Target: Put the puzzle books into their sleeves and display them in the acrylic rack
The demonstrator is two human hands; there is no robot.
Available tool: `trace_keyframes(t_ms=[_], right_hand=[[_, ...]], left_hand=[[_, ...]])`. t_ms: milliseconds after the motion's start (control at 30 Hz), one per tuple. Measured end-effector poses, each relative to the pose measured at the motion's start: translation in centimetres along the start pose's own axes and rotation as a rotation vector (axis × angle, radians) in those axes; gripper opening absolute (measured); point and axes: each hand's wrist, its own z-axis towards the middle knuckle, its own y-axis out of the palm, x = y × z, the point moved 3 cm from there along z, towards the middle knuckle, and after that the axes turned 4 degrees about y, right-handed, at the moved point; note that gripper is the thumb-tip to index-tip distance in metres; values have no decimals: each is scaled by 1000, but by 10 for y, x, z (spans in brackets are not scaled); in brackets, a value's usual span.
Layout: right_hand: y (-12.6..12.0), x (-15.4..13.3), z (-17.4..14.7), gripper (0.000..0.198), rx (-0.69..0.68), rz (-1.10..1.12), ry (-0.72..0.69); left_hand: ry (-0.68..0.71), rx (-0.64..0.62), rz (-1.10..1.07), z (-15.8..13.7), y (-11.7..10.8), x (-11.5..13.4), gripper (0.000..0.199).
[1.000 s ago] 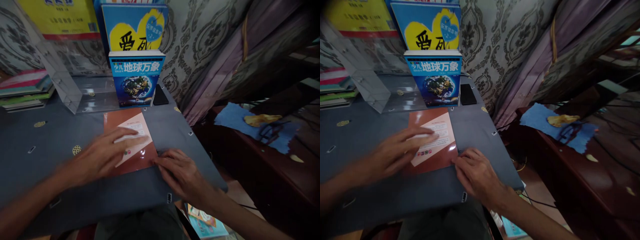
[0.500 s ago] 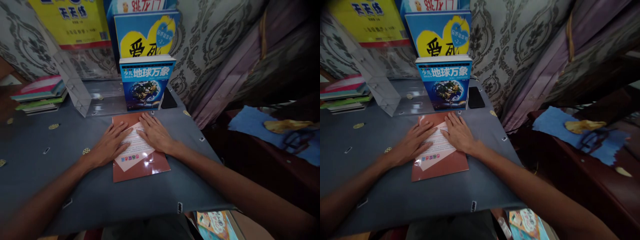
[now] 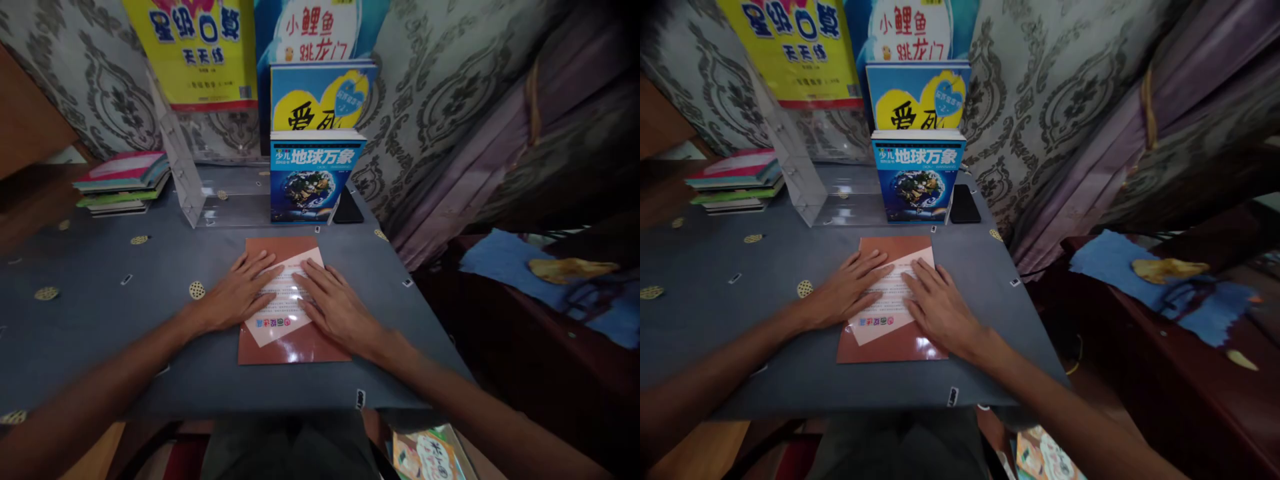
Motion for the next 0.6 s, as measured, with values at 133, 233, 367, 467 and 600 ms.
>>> trace_keyframes(t_ms=[133,233,367,467,600], right_hand=[[-5,-13,-31,52,-31,-2,-63],[-11,-24,-54,60,-45,18,-89],[-20,-38,-85,87,-66,21,-192],[-24,-45,-107,116,-83,36,-285],[-14,-46,-125,113,-85,46,-322]], left_hand=[[-8,-10,8,-8,0,13,61],[6,-29,-6,-18,-2,30,60],[31,-51,-56,-35,-3,53,60],[29,-66,-94,-45,-2,63,59],[30,-77,-126,-52,-2,71,60]])
